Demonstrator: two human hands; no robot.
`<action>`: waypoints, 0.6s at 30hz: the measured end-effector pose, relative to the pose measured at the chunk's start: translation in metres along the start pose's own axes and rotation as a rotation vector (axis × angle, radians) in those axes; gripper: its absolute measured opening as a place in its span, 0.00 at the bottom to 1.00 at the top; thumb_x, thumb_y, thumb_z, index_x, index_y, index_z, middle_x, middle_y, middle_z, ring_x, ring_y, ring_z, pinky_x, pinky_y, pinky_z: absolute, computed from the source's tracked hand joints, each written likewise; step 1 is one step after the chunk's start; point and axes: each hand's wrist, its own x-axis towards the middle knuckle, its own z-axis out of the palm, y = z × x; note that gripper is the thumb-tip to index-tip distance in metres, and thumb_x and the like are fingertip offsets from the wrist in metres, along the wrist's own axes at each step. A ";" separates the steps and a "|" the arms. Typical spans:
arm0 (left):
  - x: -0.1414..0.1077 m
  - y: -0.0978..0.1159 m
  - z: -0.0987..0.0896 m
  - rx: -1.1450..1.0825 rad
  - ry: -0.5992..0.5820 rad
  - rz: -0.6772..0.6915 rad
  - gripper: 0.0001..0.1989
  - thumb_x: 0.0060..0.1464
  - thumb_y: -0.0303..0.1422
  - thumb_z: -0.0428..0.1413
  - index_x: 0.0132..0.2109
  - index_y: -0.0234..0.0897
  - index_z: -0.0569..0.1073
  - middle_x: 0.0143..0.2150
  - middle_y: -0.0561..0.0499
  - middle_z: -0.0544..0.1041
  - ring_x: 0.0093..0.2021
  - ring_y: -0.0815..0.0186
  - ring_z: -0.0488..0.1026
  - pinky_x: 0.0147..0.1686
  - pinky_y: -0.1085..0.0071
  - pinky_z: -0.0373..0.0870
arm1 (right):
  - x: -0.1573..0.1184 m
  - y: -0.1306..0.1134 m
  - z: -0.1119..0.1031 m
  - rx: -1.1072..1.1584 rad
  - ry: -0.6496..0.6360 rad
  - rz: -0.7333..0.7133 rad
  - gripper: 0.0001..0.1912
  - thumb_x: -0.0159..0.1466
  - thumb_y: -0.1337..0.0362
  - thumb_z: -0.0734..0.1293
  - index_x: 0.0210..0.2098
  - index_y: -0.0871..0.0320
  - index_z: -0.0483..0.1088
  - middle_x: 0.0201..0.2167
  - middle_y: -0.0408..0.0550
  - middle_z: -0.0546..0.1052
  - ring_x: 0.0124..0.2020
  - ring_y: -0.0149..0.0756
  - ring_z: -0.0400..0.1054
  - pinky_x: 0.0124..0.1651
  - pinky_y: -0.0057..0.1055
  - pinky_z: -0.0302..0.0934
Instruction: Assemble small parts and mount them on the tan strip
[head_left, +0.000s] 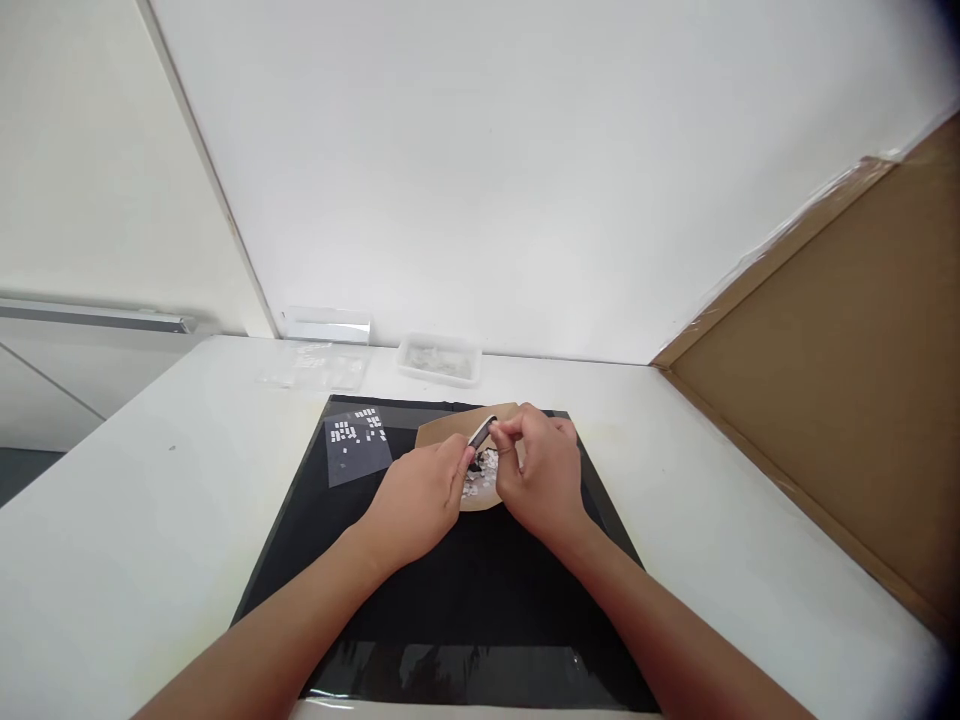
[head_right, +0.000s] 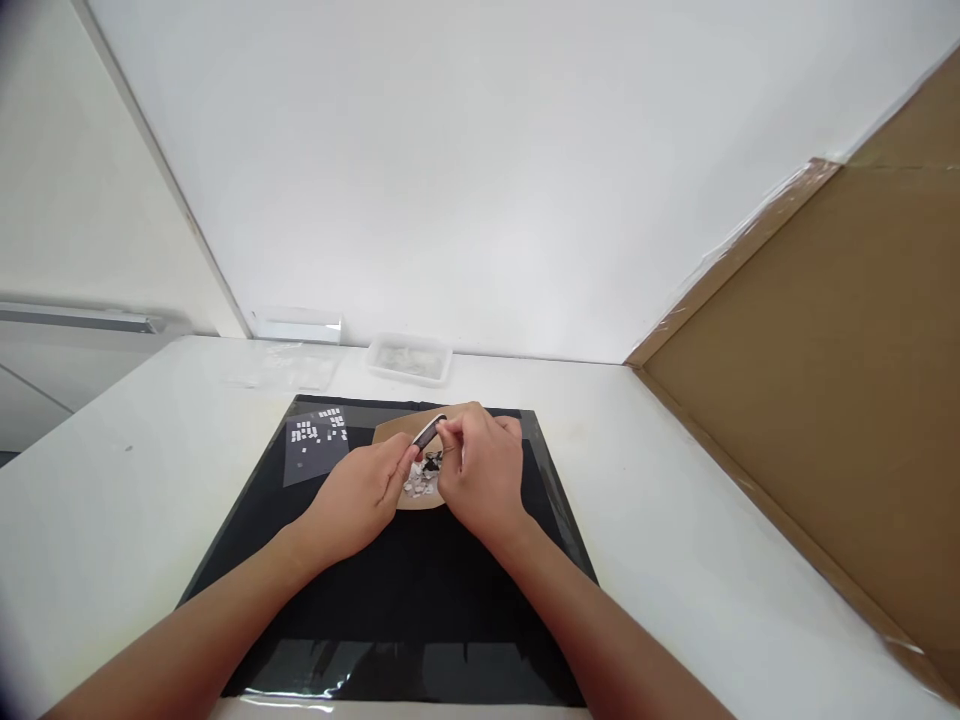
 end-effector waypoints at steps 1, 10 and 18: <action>0.000 0.000 0.000 -0.001 -0.002 -0.003 0.18 0.74 0.38 0.36 0.37 0.40 0.62 0.31 0.53 0.72 0.29 0.63 0.70 0.28 0.67 0.54 | 0.000 0.000 0.000 0.002 -0.010 -0.004 0.08 0.70 0.66 0.62 0.33 0.54 0.62 0.29 0.42 0.74 0.29 0.36 0.67 0.42 0.40 0.52; 0.001 -0.002 -0.002 -0.064 -0.005 -0.028 0.18 0.74 0.40 0.37 0.36 0.40 0.62 0.29 0.53 0.72 0.29 0.63 0.70 0.30 0.68 0.57 | 0.001 -0.005 0.001 0.009 -0.045 -0.033 0.09 0.70 0.66 0.61 0.32 0.54 0.61 0.28 0.42 0.73 0.29 0.36 0.67 0.43 0.39 0.52; 0.001 -0.002 -0.001 -0.017 -0.014 -0.031 0.18 0.74 0.39 0.37 0.36 0.41 0.61 0.29 0.53 0.72 0.28 0.63 0.70 0.28 0.69 0.54 | 0.003 -0.004 0.000 -0.006 -0.049 -0.047 0.08 0.70 0.67 0.61 0.32 0.54 0.61 0.28 0.42 0.73 0.29 0.36 0.67 0.43 0.38 0.52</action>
